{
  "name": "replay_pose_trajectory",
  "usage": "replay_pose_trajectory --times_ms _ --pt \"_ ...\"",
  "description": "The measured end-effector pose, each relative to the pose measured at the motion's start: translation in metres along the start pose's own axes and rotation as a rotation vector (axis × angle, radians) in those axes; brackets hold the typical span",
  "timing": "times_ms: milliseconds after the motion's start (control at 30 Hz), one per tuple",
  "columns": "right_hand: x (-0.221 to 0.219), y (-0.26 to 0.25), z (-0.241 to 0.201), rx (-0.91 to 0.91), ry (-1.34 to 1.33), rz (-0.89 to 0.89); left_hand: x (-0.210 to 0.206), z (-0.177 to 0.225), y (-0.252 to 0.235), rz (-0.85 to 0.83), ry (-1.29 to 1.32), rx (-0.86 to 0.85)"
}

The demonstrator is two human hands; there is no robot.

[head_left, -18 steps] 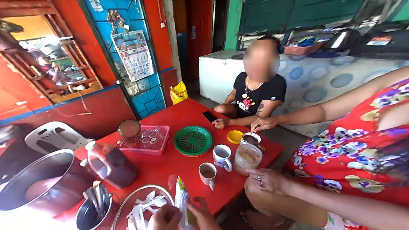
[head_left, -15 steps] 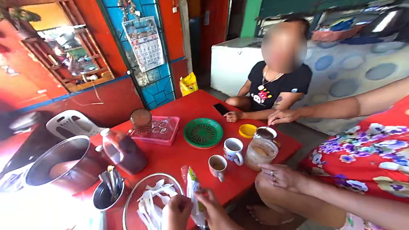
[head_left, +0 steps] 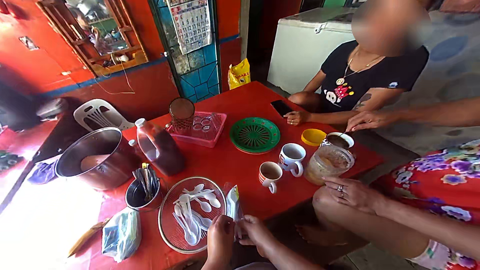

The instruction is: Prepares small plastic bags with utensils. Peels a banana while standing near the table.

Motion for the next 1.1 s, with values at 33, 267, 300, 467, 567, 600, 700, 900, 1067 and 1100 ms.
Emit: replay_pose_trajectory --times_ms 33,267,300,467,567,600,700,900,1067,1100 --pt "-0.001 0.001 -0.002 -0.003 -0.022 0.004 0.002 -0.001 0.0 0.01 -0.007 0.016" --pt "0.001 0.002 -0.011 0.043 -0.112 0.064 0.002 0.0 0.013 -0.049 -0.029 -0.093" --pt "0.0 0.002 -0.012 0.054 -0.11 0.062 0.0 0.001 0.015 -0.065 -0.018 -0.112" --pt "-0.007 0.006 -0.011 0.026 -0.181 0.032 0.0 -0.001 0.009 -0.109 -0.003 -0.058" --pt "-0.008 0.01 -0.011 -0.008 -0.196 0.03 0.005 0.001 0.004 -0.154 -0.057 0.055" --pt "-0.008 0.011 -0.012 -0.019 -0.199 0.023 0.006 0.002 0.002 -0.147 -0.082 0.069" --pt "-0.006 0.011 -0.01 -0.036 -0.162 0.016 0.004 0.005 0.0 -0.104 -0.133 0.022" --pt "0.001 0.003 -0.004 -0.077 -0.178 0.069 -0.025 0.014 0.009 -0.102 -0.504 -0.188" --pt "0.01 0.001 -0.003 -0.096 -0.214 0.137 -0.029 0.022 0.009 -0.341 -0.753 -0.149" --pt "0.01 0.001 -0.004 -0.099 -0.207 0.139 -0.027 0.022 0.009 -0.31 -0.734 -0.177"
Point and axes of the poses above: each hand's wrist, its own y-axis away from the middle knuckle, its own x-axis out of the back of the hand, z = x × y, the point moved 7 cm from there along -y, towards the middle knuckle, and after that the axes turned 9 degrees about x, right-handed, at the moved point
